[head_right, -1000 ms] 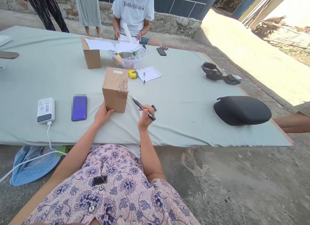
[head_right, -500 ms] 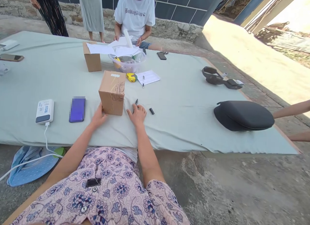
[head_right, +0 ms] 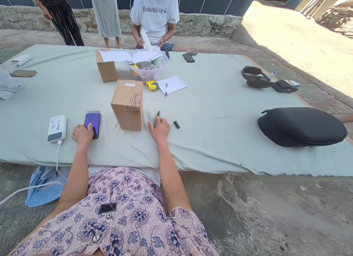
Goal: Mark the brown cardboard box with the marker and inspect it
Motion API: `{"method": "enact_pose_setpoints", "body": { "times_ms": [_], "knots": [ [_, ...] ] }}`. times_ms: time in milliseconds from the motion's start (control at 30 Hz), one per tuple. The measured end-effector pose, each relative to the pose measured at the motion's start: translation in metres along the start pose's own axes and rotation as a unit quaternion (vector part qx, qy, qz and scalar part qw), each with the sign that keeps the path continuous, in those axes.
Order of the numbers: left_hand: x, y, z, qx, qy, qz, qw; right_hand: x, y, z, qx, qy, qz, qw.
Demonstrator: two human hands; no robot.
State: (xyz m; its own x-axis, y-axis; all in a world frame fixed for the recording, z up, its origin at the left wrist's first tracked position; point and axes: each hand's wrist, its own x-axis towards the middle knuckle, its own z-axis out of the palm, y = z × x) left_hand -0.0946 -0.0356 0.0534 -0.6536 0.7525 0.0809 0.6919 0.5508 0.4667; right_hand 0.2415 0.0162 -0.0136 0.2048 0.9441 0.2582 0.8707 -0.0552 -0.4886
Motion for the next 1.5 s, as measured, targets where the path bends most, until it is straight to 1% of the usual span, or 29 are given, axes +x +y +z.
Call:
{"method": "enact_pose_setpoints", "body": {
  "times_ms": [100,200,267,367,500,600,633,667,700,733,767,800,833,867,933,1000,1033,1067,1100,1133,1200,1267,1333,1400,1500],
  "knots": [
    [0.003,0.005,0.004,-0.078,-0.01,-0.016,0.997,0.001,0.002,0.001,0.016,0.004,-0.002,1.0],
    [0.01,0.004,0.007,-0.126,-0.025,-0.027,0.991,0.002,0.005,0.003,0.036,0.015,0.005,0.999],
    [0.012,0.003,0.011,-0.164,-0.027,-0.028,0.986,0.003,0.007,0.005,0.061,0.034,0.011,0.998],
    [0.01,0.005,0.019,-0.233,-0.022,-0.019,0.972,0.006,0.012,0.006,0.129,0.084,0.004,0.988],
    [0.004,0.008,0.023,-0.316,-0.015,-0.006,0.949,0.008,0.016,-0.002,0.227,0.159,-0.019,0.961],
    [0.0,0.007,0.018,-0.374,-0.023,-0.006,0.927,0.002,0.012,-0.014,0.286,0.191,-0.017,0.939],
    [-0.001,0.007,0.014,-0.409,-0.03,-0.008,0.912,-0.002,0.008,-0.018,0.305,0.191,-0.012,0.933],
    [-0.003,0.007,0.01,-0.455,-0.035,-0.007,0.89,-0.007,0.004,-0.022,0.325,0.185,-0.006,0.927],
    [-0.007,0.008,0.004,-0.508,-0.035,0.001,0.86,-0.014,0.0,-0.026,0.347,0.174,-0.001,0.922],
    [-0.011,0.011,-0.002,-0.564,-0.033,0.017,0.825,-0.02,-0.006,-0.029,0.37,0.159,0.004,0.915],
    [-0.017,0.015,-0.009,-0.613,-0.025,0.046,0.789,-0.028,-0.012,-0.032,0.395,0.138,0.01,0.908],
    [-0.024,0.02,-0.015,-0.645,-0.016,0.081,0.76,-0.036,-0.018,-0.035,0.42,0.11,0.015,0.901],
    [-0.034,0.027,-0.021,-0.665,-0.013,0.113,0.738,-0.043,-0.024,-0.038,0.445,0.073,0.019,0.892],
    [-0.044,0.035,-0.026,-0.68,-0.021,0.137,0.72,-0.051,-0.03,-0.042,0.468,0.028,0.018,0.883],
    [-0.066,0.052,-0.031,-0.7,-0.063,0.162,0.693,-0.064,-0.042,-0.052,0.506,-0.085,-0.006,0.858],
    [-0.088,0.067,-0.031,-0.711,-0.112,0.168,0.674,-0.075,-0.051,-0.064,0.531,-0.207,-0.057,0.82],
    [-0.097,0.074,-0.03,-0.714,-0.133,0.169,0.666,-0.079,-0.054,-0.071,0.54,-0.257,-0.083,0.797],
    [-0.104,0.079,-0.028,-0.715,-0.151,0.171,0.661,-0.083,-0.057,-0.077,0.547,-0.294,-0.102,0.777],
    [-0.109,0.082,-0.025,-0.714,-0.166,0.173,0.658,-0.087,-0.059,-0.083,0.552,-0.317,-0.113,0.763],
    [-0.113,0.085,-0.023,-0.71,-0.179,0.175,0.658,-0.089,-0.061,-0.088,0.552,-0.327,-0.117,0.758],
    [-0.116,0.088,-0.019,-0.697,-0.195,0.175,0.667,-0.094,-0.064,-0.094,0.543,-0.324,-0.109,0.767],
    [-0.116,0.089,-0.017,-0.682,-0.198,0.174,0.682,-0.096,-0.066,-0.095,0.538,-0.312,-0.088,0.779],
    [-0.115,0.089,-0.018,-0.669,-0.195,0.178,0.694,-0.097,-0.068,-0.093,0.546,-0.303,-0.063,0.778],
    [-0.116,0.09,-0.019,-0.669,-0.193,0.181,0.694,-0.097,-0.07,-0.089,0.555,-0.3,-0.048,0.774],
    [-0.117,0.088,-0.021,-0.686,-0.196,0.169,0.68,-0.095,-0.072,-0.084,0.557,-0.311,-0.048,0.768]
  ]
}}
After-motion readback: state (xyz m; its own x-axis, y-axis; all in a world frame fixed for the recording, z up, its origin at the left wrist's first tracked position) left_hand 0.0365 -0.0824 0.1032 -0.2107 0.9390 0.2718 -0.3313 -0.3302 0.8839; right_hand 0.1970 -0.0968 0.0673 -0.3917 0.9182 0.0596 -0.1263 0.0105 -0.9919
